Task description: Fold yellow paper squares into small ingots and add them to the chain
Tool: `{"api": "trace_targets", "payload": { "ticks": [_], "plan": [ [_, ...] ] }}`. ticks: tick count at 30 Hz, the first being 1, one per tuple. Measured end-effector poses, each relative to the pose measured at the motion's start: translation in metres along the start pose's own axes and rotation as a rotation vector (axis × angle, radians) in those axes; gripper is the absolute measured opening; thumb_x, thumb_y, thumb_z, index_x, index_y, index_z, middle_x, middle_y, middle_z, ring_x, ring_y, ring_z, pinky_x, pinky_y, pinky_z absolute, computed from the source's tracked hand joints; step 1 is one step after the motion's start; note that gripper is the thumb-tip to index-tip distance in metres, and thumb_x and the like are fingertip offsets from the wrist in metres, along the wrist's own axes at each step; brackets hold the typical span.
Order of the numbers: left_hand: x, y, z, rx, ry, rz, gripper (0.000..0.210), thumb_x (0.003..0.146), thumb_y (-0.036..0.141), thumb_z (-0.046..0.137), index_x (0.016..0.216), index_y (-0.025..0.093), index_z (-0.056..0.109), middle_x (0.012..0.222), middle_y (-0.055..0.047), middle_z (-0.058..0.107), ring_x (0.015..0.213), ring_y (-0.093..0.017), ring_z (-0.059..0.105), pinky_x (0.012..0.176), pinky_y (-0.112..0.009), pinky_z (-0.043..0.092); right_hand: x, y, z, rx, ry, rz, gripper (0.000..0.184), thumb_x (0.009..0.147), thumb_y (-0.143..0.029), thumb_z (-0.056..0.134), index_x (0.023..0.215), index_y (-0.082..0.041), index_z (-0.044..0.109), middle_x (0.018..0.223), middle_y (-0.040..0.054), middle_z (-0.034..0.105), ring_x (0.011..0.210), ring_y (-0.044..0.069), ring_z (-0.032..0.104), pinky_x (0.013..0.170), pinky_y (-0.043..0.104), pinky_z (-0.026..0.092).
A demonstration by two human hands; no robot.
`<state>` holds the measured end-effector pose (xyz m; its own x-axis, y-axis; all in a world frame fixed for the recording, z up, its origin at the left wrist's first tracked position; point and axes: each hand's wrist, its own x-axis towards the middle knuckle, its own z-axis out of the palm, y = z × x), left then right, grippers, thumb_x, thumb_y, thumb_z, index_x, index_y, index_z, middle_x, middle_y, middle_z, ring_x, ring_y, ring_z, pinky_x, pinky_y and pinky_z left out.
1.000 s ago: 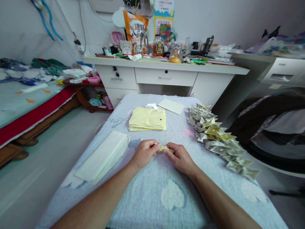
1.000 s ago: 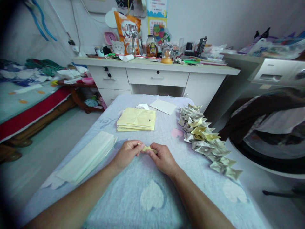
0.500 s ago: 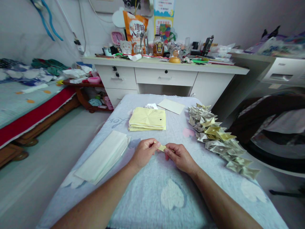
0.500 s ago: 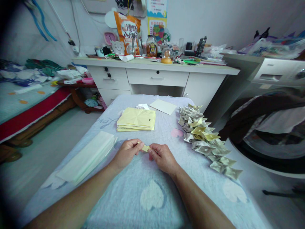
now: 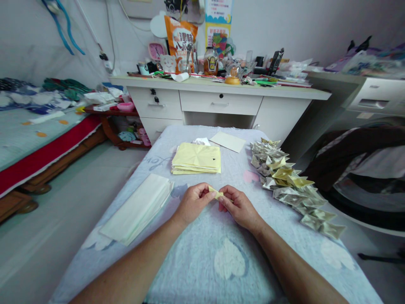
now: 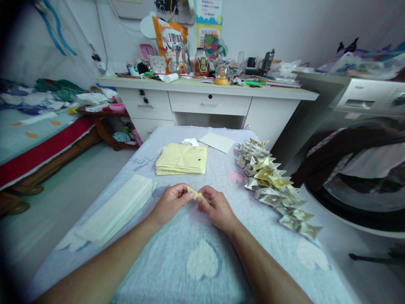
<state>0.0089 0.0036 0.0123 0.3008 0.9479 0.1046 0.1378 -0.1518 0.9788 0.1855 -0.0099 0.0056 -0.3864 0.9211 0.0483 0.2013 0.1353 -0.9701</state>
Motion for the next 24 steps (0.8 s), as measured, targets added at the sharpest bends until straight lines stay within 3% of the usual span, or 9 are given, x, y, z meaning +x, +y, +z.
{"api": "trace_targets", "payload": {
  "ticks": [6,13,18,24],
  "plan": [
    [0.001,-0.005,0.001,-0.013,-0.02,-0.02,0.02,0.081,0.034,0.059,0.083,0.014,0.061,0.075,0.0,0.062,0.068,-0.012,0.055,0.062,-0.021,0.04,-0.001,-0.001,0.0,-0.103,0.035,-0.041,0.021,0.092,-0.041,0.047,0.096,-0.02,0.05,0.07,-0.0028,0.055,0.063,0.011,0.052,0.057,0.02,0.039],
    [0.001,-0.007,0.002,-0.073,-0.021,-0.011,0.017,0.079,0.028,0.063,0.088,0.014,0.06,0.08,-0.002,0.064,0.071,-0.012,0.057,0.066,-0.023,0.044,-0.002,-0.005,0.0,-0.256,0.058,-0.095,0.016,0.092,-0.034,0.046,0.1,-0.021,0.049,0.067,-0.0049,0.05,0.059,0.011,0.047,0.055,0.021,0.033],
    [-0.001,-0.008,0.003,-0.057,0.007,-0.021,0.025,0.075,0.031,0.068,0.091,0.014,0.06,0.08,-0.002,0.064,0.071,-0.013,0.057,0.064,-0.022,0.043,-0.002,-0.01,0.002,-0.368,0.08,-0.132,0.014,0.091,-0.029,0.047,0.102,-0.021,0.05,0.076,-0.0019,0.059,0.067,0.013,0.054,0.061,0.022,0.036],
    [0.0,-0.008,0.002,-0.071,0.012,-0.011,0.019,0.077,0.03,0.064,0.086,0.014,0.06,0.079,-0.002,0.063,0.071,-0.013,0.057,0.065,-0.023,0.042,-0.003,-0.009,0.005,-0.406,0.073,-0.128,0.016,0.089,-0.025,0.05,0.105,-0.021,0.05,0.08,-0.0006,0.062,0.07,0.014,0.057,0.063,0.023,0.037]
  ]
}}
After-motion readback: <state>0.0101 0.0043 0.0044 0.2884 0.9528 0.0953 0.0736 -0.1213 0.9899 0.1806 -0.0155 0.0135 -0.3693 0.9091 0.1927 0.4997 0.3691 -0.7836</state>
